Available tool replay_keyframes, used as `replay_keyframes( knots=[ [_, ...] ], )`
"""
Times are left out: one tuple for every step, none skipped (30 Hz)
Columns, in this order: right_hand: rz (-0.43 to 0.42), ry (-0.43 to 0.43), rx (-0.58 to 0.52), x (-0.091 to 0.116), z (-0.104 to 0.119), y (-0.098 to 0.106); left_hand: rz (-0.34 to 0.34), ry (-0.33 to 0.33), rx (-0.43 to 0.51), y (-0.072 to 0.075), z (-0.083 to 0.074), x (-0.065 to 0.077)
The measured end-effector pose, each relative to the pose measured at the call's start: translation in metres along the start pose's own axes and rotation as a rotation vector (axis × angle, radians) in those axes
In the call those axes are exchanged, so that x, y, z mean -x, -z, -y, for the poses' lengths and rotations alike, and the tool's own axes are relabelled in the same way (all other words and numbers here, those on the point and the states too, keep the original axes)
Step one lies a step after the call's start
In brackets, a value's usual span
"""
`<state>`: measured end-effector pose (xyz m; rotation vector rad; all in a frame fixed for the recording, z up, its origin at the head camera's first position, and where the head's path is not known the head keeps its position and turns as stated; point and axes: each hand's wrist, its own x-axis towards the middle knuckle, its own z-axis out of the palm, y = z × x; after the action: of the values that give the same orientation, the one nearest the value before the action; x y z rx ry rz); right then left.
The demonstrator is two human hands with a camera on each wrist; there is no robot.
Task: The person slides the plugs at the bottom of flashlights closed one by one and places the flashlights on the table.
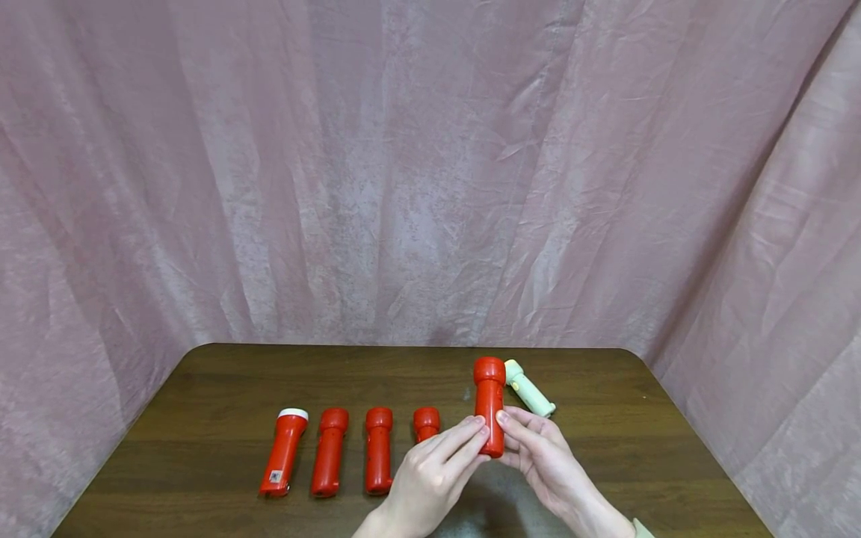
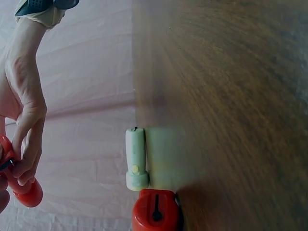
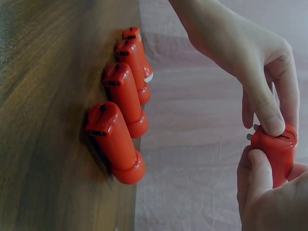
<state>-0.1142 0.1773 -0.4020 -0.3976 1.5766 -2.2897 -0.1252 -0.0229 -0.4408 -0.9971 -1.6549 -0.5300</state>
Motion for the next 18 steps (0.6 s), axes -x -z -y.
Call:
replay_keyframes(
  knots=[
    [0.002,0.000,-0.003,-0.0001,0.0000,-0.0004,-0.005,-0.002,-0.002,-0.0002,0.0002,0.0000],
    [0.004,0.001,-0.005,-0.0002,-0.0001,-0.0007,-0.007,-0.001,-0.004,-0.0002,0.0003,-0.0001],
    [0.005,0.002,-0.006,-0.0003,-0.0002,-0.0009,-0.010,-0.001,-0.006,-0.0002,0.0004,-0.0001],
    [0.005,0.002,-0.008,-0.0002,-0.0004,-0.0010,-0.012,-0.001,-0.006,-0.0003,0.0005,-0.0002],
    [0.006,0.003,-0.006,-0.0001,-0.0006,-0.0010,-0.014,-0.001,-0.006,-0.0004,0.0005,-0.0002],
    [0.006,0.003,-0.005,-0.0001,-0.0008,-0.0010,-0.015,-0.001,-0.007,-0.0004,0.0005,-0.0002],
    [0.006,0.003,-0.003,0.0000,-0.0011,-0.0010,-0.017,-0.001,-0.006,-0.0003,0.0004,-0.0002],
    [0.004,0.002,-0.001,0.0001,-0.0013,-0.0009,-0.018,-0.001,-0.006,-0.0003,0.0004,-0.0001],
    [0.002,0.001,0.000,0.0002,-0.0016,-0.0008,-0.019,-0.001,-0.004,-0.0004,0.0005,-0.0002],
    [0.000,0.000,0.001,0.0003,-0.0018,-0.0008,-0.020,-0.001,-0.002,-0.0004,0.0005,-0.0002],
    [-0.003,-0.001,0.003,0.0004,-0.0020,-0.0007,-0.020,0.000,-0.001,-0.0004,0.0006,-0.0003],
    [-0.006,-0.002,0.003,0.0004,-0.0022,-0.0007,-0.020,0.002,0.002,-0.0004,0.0007,-0.0004],
    [-0.009,-0.003,0.003,0.0004,-0.0024,-0.0007,-0.022,0.004,0.007,-0.0004,0.0007,-0.0005],
    [-0.011,-0.004,0.004,0.0004,-0.0025,-0.0008,-0.023,0.006,0.010,-0.0005,0.0009,-0.0007],
    [-0.012,-0.005,0.005,0.0004,-0.0027,-0.0008,-0.023,0.007,0.012,-0.0005,0.0009,-0.0009],
    [-0.013,-0.006,0.006,0.0003,-0.0028,-0.0008,-0.025,0.009,0.014,-0.0005,0.0009,-0.0010],
    [-0.014,-0.006,0.007,0.0003,-0.0030,-0.0008,-0.027,0.010,0.015,-0.0005,0.0009,-0.0011],
    [-0.014,-0.006,0.008,0.0003,-0.0031,-0.0009,-0.028,0.012,0.017,-0.0004,0.0008,-0.0011]
  ],
)
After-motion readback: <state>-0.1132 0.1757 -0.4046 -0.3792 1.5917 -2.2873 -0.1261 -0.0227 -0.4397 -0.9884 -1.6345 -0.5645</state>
